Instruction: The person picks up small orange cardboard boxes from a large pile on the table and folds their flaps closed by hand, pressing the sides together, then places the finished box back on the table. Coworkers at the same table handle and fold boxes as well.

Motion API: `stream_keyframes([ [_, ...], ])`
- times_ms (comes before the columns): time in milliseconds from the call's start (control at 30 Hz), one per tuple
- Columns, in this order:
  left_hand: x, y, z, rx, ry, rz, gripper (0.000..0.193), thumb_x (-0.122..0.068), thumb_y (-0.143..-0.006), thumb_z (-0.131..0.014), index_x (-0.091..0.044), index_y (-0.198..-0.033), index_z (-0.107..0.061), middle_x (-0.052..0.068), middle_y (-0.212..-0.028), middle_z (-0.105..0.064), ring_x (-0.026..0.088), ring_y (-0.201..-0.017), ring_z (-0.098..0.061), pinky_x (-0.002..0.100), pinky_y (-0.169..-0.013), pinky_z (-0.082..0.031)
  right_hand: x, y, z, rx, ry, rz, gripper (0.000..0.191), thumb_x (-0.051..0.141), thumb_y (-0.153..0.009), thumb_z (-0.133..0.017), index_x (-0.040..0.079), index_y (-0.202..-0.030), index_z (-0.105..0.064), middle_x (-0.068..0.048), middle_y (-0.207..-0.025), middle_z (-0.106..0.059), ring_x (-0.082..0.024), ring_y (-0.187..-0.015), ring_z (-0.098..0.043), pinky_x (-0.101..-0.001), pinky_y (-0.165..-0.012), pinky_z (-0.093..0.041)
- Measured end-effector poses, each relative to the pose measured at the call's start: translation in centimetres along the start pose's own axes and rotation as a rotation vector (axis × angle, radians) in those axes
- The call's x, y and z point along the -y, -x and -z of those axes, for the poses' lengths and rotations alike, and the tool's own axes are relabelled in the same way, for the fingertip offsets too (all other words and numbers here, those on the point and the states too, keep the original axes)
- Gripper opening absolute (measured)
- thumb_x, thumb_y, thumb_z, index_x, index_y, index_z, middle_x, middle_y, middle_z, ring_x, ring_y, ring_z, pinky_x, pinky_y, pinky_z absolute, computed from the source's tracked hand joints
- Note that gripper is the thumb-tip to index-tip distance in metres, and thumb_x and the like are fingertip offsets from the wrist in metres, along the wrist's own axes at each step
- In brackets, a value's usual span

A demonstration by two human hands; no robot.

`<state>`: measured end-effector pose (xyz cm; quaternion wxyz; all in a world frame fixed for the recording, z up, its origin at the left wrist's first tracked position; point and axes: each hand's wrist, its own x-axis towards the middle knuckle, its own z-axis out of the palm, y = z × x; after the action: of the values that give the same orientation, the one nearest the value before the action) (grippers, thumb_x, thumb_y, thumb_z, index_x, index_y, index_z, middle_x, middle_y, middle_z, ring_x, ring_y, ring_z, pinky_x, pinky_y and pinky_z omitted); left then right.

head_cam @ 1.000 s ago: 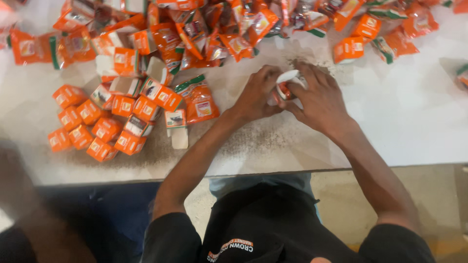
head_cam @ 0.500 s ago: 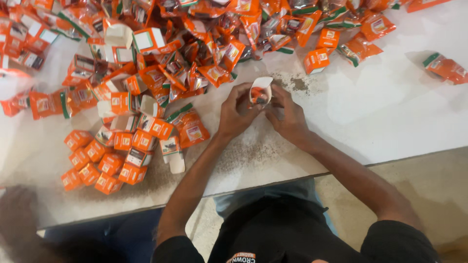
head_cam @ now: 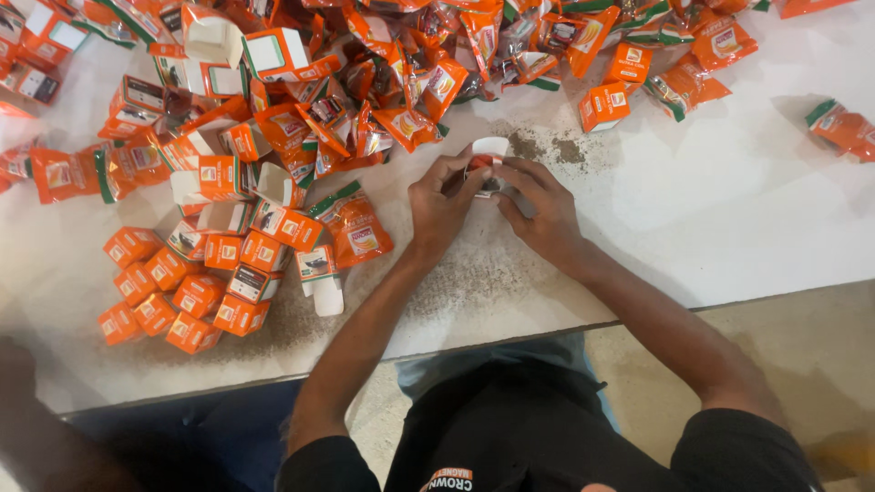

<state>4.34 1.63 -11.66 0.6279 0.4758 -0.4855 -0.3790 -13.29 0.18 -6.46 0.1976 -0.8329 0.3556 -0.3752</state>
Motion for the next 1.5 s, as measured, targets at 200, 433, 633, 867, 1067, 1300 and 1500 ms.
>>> stream_keyframes([
  [200, -1.7, 1.1, 1.7, 0.263, -0.551, -0.421, 0.064, -0.010, -0.090, -0.080, -0.007, -0.147, -0.052, 0.021, -0.158, -0.043, 0.034, -0.133, -0.058, 0.038, -0.104, -0.056, 0.2, -0.2, 0.3, 0.120, 0.200, 0.002, 0.049, 0.011, -0.085, -0.083, 0.012, -0.132, -0.068, -0.014, -0.129, -0.060, -0.031, -0.103, -0.070, -0.0423, -0.086, -0.060],
  [433, -2.3, -0.7, 3.1, 0.382, -0.637, -0.418, 0.052, -0.008, -0.095, -0.076, -0.017, -0.143, -0.059, 0.015, -0.166, -0.038, 0.031, -0.145, -0.053, 0.035, -0.107, -0.056, -0.7, 0.0, -0.1, 0.069, 0.225, 0.128, 0.047, 0.012, -0.084, -0.081, 0.013, -0.129, -0.068, -0.016, -0.140, -0.058, -0.036, -0.118, -0.068, -0.0415, -0.094, -0.060],
  [633, -2.6, -0.7, 2.8, 0.348, -0.858, -0.511, 0.050, -0.013, -0.091, -0.079, -0.012, -0.138, -0.062, 0.016, -0.164, -0.035, 0.036, -0.149, -0.042, 0.046, -0.115, -0.044, -0.6, -0.2, 0.0, 0.146, 0.325, 0.143, 0.049, 0.012, -0.088, -0.078, 0.005, -0.135, -0.066, -0.021, -0.142, -0.053, -0.040, -0.121, -0.065, -0.0453, -0.097, -0.057],
  [867, -1.9, -1.5, 3.6, 0.351, -0.468, -0.523, 0.044, -0.001, -0.091, -0.077, -0.010, -0.133, -0.069, 0.026, -0.162, -0.032, 0.042, -0.148, -0.039, 0.043, -0.116, -0.045, -0.4, -0.8, 0.0, 0.116, 0.247, 0.114, 0.046, 0.009, -0.088, -0.078, 0.007, -0.133, -0.069, -0.018, -0.143, -0.055, -0.036, -0.123, -0.063, -0.0434, -0.098, -0.057],
  [1067, -0.9, -2.5, 4.4, 0.326, -0.372, -0.573, 0.024, -0.007, -0.087, -0.085, -0.013, -0.099, -0.064, 0.011, -0.131, -0.070, 0.027, -0.130, -0.068, 0.035, -0.105, -0.059, -1.4, -1.0, -0.1, 0.079, 0.050, 0.210, 0.020, 0.000, -0.086, -0.077, 0.008, -0.096, -0.061, -0.013, -0.139, -0.067, -0.033, -0.135, -0.063, -0.0404, -0.109, -0.056],
  [1300, -3.7, -2.9, 5.3, 0.443, -0.594, -0.685, 0.037, -0.006, -0.077, -0.085, -0.006, -0.111, -0.074, 0.008, -0.117, -0.068, 0.033, -0.125, -0.064, 0.041, -0.102, -0.056, -0.5, -1.3, 1.1, 0.146, -0.067, 0.158, 0.035, 0.004, -0.087, -0.078, 0.004, -0.120, -0.065, -0.015, -0.134, -0.067, -0.037, -0.133, -0.061, -0.0439, -0.107, -0.053],
  [1500, -4.2, -2.4, 4.9, 0.448, -0.436, -0.571, 0.028, -0.006, -0.087, -0.083, -0.007, -0.113, -0.072, 0.011, -0.120, -0.068, 0.030, -0.127, -0.066, 0.037, -0.101, -0.060, -0.5, -0.8, 0.3, 0.096, 0.012, 0.112, 0.037, 0.002, -0.090, -0.076, 0.009, -0.125, -0.070, -0.012, -0.131, -0.071, -0.033, -0.130, -0.065, -0.0419, -0.107, -0.057],
])
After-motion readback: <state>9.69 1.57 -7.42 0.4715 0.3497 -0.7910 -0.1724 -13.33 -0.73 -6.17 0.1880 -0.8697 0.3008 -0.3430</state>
